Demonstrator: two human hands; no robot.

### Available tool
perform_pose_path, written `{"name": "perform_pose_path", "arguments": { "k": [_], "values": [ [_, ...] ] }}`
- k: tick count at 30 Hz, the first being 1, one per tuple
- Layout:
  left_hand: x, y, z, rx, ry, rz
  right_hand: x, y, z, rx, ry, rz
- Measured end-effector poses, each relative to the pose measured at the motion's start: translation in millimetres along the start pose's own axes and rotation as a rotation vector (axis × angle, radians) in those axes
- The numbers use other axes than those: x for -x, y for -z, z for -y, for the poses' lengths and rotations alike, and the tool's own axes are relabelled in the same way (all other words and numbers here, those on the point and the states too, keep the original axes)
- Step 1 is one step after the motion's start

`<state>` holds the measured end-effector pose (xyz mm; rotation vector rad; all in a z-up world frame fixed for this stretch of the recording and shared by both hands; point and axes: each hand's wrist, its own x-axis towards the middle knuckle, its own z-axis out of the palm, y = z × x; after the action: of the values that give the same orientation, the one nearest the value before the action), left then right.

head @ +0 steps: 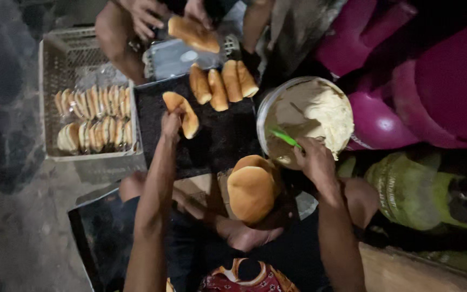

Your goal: The person spreads margarine inside bread buns using a spatula, handles the filled buns, and places them onto a tray.

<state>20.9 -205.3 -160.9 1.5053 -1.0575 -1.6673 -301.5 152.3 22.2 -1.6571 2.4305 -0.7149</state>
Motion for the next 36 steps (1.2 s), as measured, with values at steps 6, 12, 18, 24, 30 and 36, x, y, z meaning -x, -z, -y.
{"name": "perform_pose_path", "arguments": {
  "k": [6,12,18,24,30,36],
  "values": [
    [88.1,-82.8,-50.1,-0.55,-0.678,0.13,-10.9,-39.8,-21.9,0.045,-0.394,0.073],
    [289.9,-115.2,-19.5,-1.316,-0.987,0.607,-37.2,-81.5,-26.8,-0.105,-0.302,-0.068],
    [353.6,-98.7,15.7,-1.284,-1.337,0.436,-40.8,-128.3,-48.2,0.077,-0.179,0.067],
    [311.2,-90.5,-5.7,-1.048,-0.775,0.797,-11.7,-61.0,-41.9,-0.506,-0.508,0.409],
    [224.2,-81.8,-1.3,-0.086,-0.381,0.199,0.3,-10.9,11.0,-0.345,-0.148,0.294],
    [226.2,-66.3,-40.1,0.679,0.307,0.64,-4.4,-26.9,58.0,-0.336,0.264,0.112]
  ]
}}
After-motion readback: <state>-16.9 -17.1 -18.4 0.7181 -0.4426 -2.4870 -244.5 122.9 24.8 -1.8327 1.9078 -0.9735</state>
